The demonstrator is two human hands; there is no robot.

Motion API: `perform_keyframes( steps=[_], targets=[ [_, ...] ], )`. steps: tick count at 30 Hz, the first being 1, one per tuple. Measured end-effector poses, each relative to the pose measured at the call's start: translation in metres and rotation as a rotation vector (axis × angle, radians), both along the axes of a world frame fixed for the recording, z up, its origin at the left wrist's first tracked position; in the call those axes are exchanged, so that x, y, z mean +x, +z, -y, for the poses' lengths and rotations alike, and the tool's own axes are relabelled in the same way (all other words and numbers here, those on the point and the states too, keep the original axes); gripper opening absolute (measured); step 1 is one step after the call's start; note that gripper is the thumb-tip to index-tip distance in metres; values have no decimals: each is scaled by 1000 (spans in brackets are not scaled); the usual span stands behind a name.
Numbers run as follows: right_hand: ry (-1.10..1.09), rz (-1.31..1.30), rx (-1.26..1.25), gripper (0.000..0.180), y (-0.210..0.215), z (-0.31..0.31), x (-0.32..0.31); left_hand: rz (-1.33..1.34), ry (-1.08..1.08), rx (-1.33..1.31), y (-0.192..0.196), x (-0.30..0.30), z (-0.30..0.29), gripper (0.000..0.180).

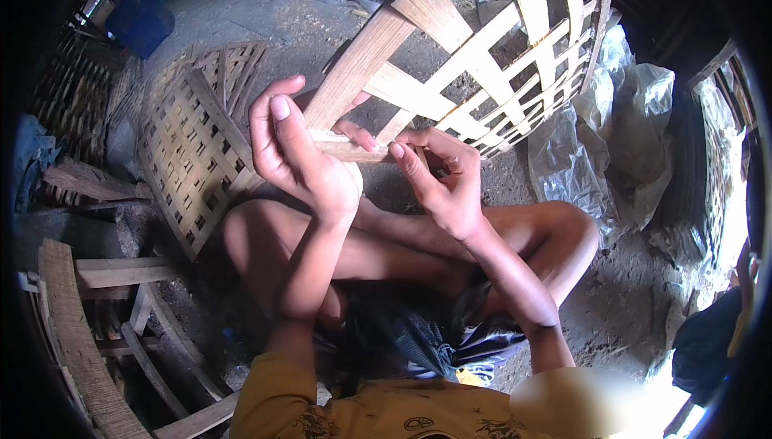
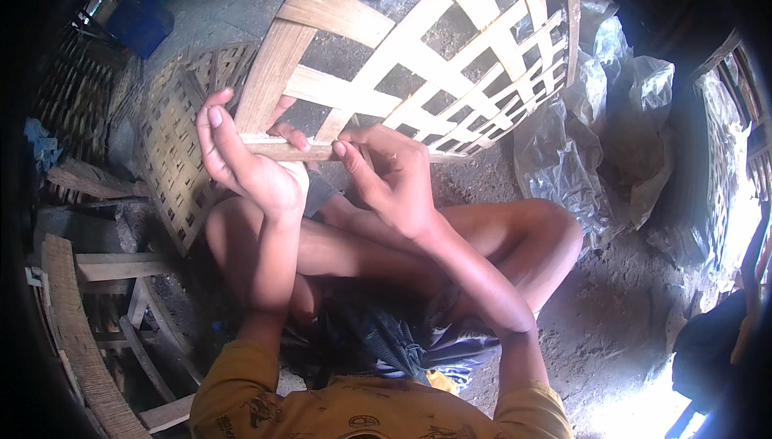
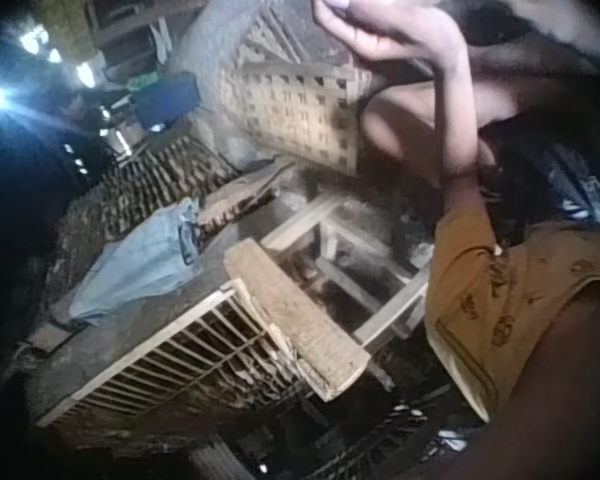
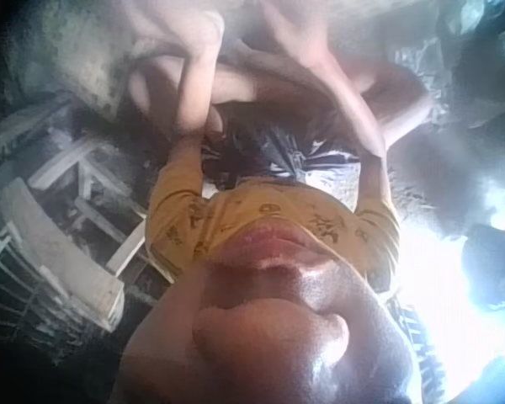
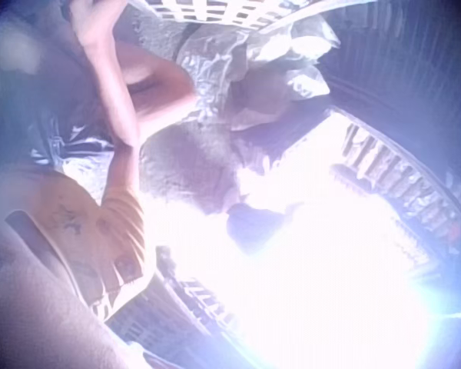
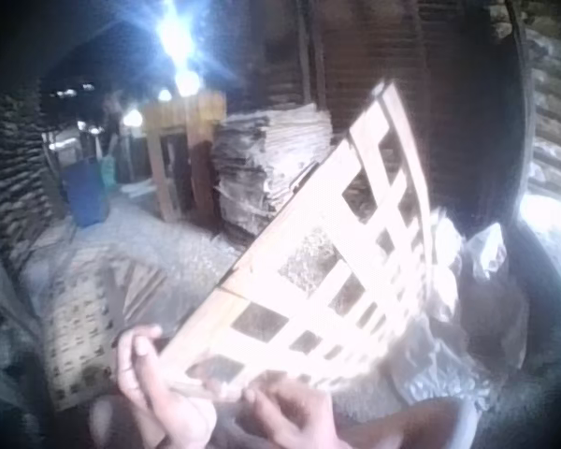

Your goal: The person sits on the floor and weaves thin wooden strips into a square lattice basket frame. They interlace the strips by hand, adjusting and tightening the weave along the edges.

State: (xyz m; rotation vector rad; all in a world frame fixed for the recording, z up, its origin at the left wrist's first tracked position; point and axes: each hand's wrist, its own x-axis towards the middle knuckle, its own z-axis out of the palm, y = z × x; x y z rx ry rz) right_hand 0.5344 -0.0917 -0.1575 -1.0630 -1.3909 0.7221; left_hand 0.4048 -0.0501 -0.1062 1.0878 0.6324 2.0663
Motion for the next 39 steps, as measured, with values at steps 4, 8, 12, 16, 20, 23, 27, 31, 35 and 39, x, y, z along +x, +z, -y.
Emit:
perform_keyframes(
  steps=[4, 8, 12, 16, 20, 23, 27, 31, 35, 39],
  targets=[
    [49, -155, -85, 11, 1, 0, -4, 14, 14, -15, 2, 2, 0, 30],
    [-42, -47, 27, 10, 1, 2, -10, 9, 35, 4, 2, 1, 0, 29],
    [-161, 34, 193, 5, -7, -2, -2, -20, 43, 20, 2, 2, 2, 29],
    [-90, 109, 263, 13, -22, 2, 16, -22, 56, 2, 3, -2, -3, 29],
    [-40, 237, 315, 21, -34, 13, 31, -10, 59, 18, 3, 2, -4, 30],
    [26, 270, 243, 11, -24, 16, 38, -11, 73, 5, 1, 0, -6, 30],
    [112, 172, 74, 17, -7, 19, 35, -14, 67, -22, 1, -5, -8, 31],
    [94, 75, -46, 24, -4, 16, 26, -6, 85, -34, 3, -2, -10, 31],
    [87, 112, -56, 20, -9, 12, 22, -32, 45, -30, 3, -1, -4, 32],
    [70, 47, -108, 16, 0, 14, 16, -41, 51, -20, 4, 1, 1, 32]
  ],
)
